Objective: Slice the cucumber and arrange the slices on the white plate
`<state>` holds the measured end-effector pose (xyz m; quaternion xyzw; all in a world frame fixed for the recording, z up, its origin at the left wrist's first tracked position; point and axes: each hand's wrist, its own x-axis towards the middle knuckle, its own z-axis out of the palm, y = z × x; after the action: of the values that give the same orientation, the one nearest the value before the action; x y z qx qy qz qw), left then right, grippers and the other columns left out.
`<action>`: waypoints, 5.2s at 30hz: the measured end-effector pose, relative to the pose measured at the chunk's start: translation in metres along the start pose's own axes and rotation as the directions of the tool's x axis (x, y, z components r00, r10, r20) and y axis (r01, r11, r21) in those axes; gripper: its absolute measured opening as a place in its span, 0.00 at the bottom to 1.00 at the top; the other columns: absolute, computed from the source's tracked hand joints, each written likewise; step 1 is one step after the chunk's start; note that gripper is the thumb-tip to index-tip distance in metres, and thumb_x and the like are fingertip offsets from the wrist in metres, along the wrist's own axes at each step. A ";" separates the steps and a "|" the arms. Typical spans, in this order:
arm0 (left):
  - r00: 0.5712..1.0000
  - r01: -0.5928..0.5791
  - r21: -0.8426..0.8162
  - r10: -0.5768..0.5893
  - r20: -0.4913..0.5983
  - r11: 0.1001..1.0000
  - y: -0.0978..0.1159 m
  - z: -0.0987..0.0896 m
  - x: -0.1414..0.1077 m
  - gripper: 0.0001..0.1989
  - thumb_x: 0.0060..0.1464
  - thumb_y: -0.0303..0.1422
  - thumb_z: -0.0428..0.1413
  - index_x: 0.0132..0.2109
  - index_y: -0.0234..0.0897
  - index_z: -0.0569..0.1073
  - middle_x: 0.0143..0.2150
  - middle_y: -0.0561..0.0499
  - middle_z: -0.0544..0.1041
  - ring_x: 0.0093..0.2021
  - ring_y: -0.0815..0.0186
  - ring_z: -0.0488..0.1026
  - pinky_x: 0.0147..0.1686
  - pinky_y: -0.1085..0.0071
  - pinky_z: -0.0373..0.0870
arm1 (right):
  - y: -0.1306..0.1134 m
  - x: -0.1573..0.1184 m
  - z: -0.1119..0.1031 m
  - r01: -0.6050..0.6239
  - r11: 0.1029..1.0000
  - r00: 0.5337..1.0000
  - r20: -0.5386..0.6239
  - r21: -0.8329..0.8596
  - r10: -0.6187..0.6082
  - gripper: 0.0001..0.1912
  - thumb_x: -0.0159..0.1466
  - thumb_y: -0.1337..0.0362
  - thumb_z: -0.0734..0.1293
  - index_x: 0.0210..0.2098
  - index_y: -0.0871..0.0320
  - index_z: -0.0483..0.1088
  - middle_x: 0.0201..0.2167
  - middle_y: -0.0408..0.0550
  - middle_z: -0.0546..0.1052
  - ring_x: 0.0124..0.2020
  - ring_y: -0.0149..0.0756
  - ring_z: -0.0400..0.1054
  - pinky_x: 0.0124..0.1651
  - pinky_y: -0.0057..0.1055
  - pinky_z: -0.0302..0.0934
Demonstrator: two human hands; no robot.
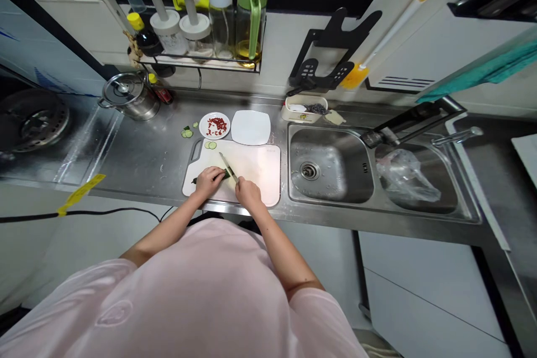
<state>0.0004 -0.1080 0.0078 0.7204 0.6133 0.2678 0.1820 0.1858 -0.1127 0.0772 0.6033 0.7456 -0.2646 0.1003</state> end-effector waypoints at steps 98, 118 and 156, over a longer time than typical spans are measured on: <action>0.979 -0.166 0.209 0.187 -0.083 0.964 -0.001 0.015 -0.012 0.12 0.59 0.33 0.50 0.44 0.43 0.77 0.46 0.47 0.77 0.43 0.62 0.71 0.41 0.66 0.66 | -0.026 0.028 0.009 0.041 0.999 0.999 0.015 -0.016 -0.041 0.13 0.68 0.69 0.52 0.47 0.60 0.64 0.40 0.55 0.76 0.41 0.40 0.71 0.40 0.30 0.60; 0.984 -0.137 0.173 0.154 -0.088 0.975 0.002 0.015 -0.012 0.11 0.60 0.34 0.50 0.43 0.44 0.78 0.46 0.48 0.77 0.44 0.63 0.71 0.43 0.66 0.66 | -0.008 0.002 0.022 0.017 0.998 0.999 0.043 -0.067 -0.014 0.13 0.68 0.70 0.51 0.46 0.59 0.64 0.39 0.56 0.75 0.41 0.41 0.71 0.40 0.32 0.59; 0.976 -0.153 0.203 0.180 -0.126 0.967 0.004 0.015 -0.010 0.11 0.59 0.34 0.51 0.41 0.42 0.78 0.45 0.48 0.77 0.42 0.64 0.72 0.42 0.66 0.68 | -0.013 0.015 0.021 0.004 0.999 0.999 0.034 -0.046 -0.002 0.13 0.68 0.70 0.52 0.47 0.60 0.64 0.40 0.55 0.76 0.42 0.39 0.72 0.40 0.30 0.60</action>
<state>0.0118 -0.1179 -0.0037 0.7626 0.5848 0.2728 0.0442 0.1659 -0.1129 0.0564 0.5950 0.7507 -0.2576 0.1264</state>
